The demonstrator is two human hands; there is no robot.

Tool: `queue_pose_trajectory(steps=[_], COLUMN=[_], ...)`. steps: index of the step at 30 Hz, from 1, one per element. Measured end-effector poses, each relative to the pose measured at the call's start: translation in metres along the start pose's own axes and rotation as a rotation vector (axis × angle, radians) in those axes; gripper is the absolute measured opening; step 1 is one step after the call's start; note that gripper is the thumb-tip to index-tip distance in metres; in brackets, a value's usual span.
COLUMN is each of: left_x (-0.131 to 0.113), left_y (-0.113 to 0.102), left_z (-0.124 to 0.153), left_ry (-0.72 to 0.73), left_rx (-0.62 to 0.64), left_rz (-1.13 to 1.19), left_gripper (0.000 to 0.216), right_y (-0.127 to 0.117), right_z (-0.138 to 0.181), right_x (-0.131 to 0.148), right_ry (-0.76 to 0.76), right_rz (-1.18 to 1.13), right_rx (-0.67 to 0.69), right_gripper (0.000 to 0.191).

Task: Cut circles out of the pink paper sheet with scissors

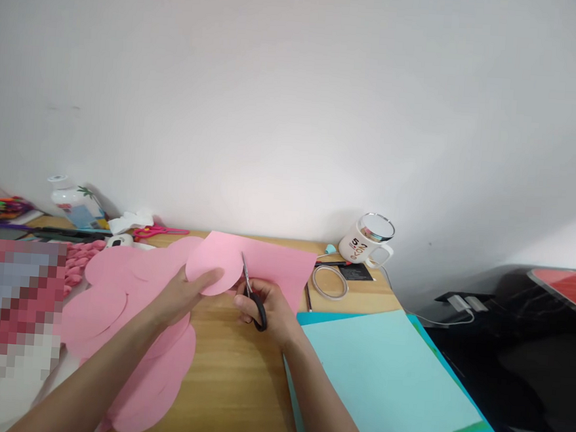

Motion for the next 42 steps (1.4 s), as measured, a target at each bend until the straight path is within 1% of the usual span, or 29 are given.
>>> queue_pose_trajectory(steps=[5, 9, 12, 14, 16, 18, 19, 21, 23, 26, 29, 33, 34, 35, 38, 39, 42], left_x=[0.001, 0.004, 0.003, -0.002, -0.008, -0.013, -0.015, -0.014, -0.009, 0.000, 0.008, 0.012, 0.012, 0.013, 0.012, 0.011, 0.008], left_y=[-0.002, -0.001, 0.001, 0.004, 0.011, 0.019, 0.022, 0.028, 0.030, 0.028, 0.026, 0.018, 0.018, 0.018, 0.022, 0.022, 0.022], left_z=[-0.002, -0.004, -0.003, 0.001, 0.005, 0.011, 0.013, 0.015, 0.014, 0.010, 0.007, 0.004, 0.004, 0.004, 0.006, 0.006, 0.008], left_ry=[-0.011, -0.029, 0.000, 0.067, 0.136, 0.160, 0.161, 0.153, 0.148, 0.153, 0.140, 0.109, 0.095, 0.079, 0.058, 0.060, 0.072], left_rx=[-0.021, -0.031, -0.019, 0.039, 0.171, 0.327, 0.378, 0.408, 0.336, 0.133, 0.045, -0.087, -0.086, -0.059, 0.060, 0.080, 0.080], left_rz=[-0.001, 0.048, 0.058, 0.010, -0.053, -0.093, -0.106, -0.141, -0.191, -0.220, -0.192, -0.194, -0.194, -0.192, -0.183, -0.179, -0.186], left_gripper=[0.035, 0.038, 0.040, 0.035, 0.028, 0.024, 0.023, 0.019, 0.017, 0.026, 0.032, 0.022, 0.022, 0.025, 0.035, 0.036, 0.034], right_y=[0.000, 0.002, 0.003, 0.002, 0.001, 0.000, 0.000, 0.001, 0.003, 0.004, 0.004, 0.002, 0.002, 0.003, 0.004, 0.005, 0.004], right_z=[0.000, 0.000, -0.001, 0.000, 0.000, 0.000, 0.000, -0.001, -0.001, -0.001, 0.000, -0.001, -0.001, -0.002, -0.003, -0.003, -0.003], right_x=[0.000, 0.000, -0.001, -0.002, -0.003, -0.004, -0.004, -0.004, -0.004, -0.005, -0.006, -0.004, -0.002, 0.000, 0.005, 0.006, 0.004], right_ry=[-0.006, -0.007, 0.001, 0.001, -0.004, -0.008, -0.011, -0.016, -0.006, 0.012, -0.002, -0.022, -0.027, -0.033, -0.052, -0.056, -0.055], right_rz=[-0.013, -0.008, -0.020, -0.035, -0.055, -0.082, -0.090, -0.097, -0.096, -0.092, -0.074, -0.053, -0.044, -0.036, -0.027, -0.029, -0.042], right_rx=[0.013, 0.006, -0.005, -0.012, -0.020, -0.035, -0.039, -0.040, -0.037, -0.030, -0.012, -0.001, 0.002, 0.005, 0.016, 0.019, 0.016], right_gripper=[0.031, 0.032, 0.032, 0.032, 0.031, 0.030, 0.030, 0.029, 0.030, 0.030, 0.030, 0.029, 0.030, 0.031, 0.032, 0.032, 0.030])
Point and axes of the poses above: each hand's wrist, its own z-axis away from the middle knuckle, its own y-axis out of the palm, x = y × z, the point moved 4 cm from there along -z, towards the middle knuckle, and after that the axes turned 7 degrees about -y, right-handed, at the moved point
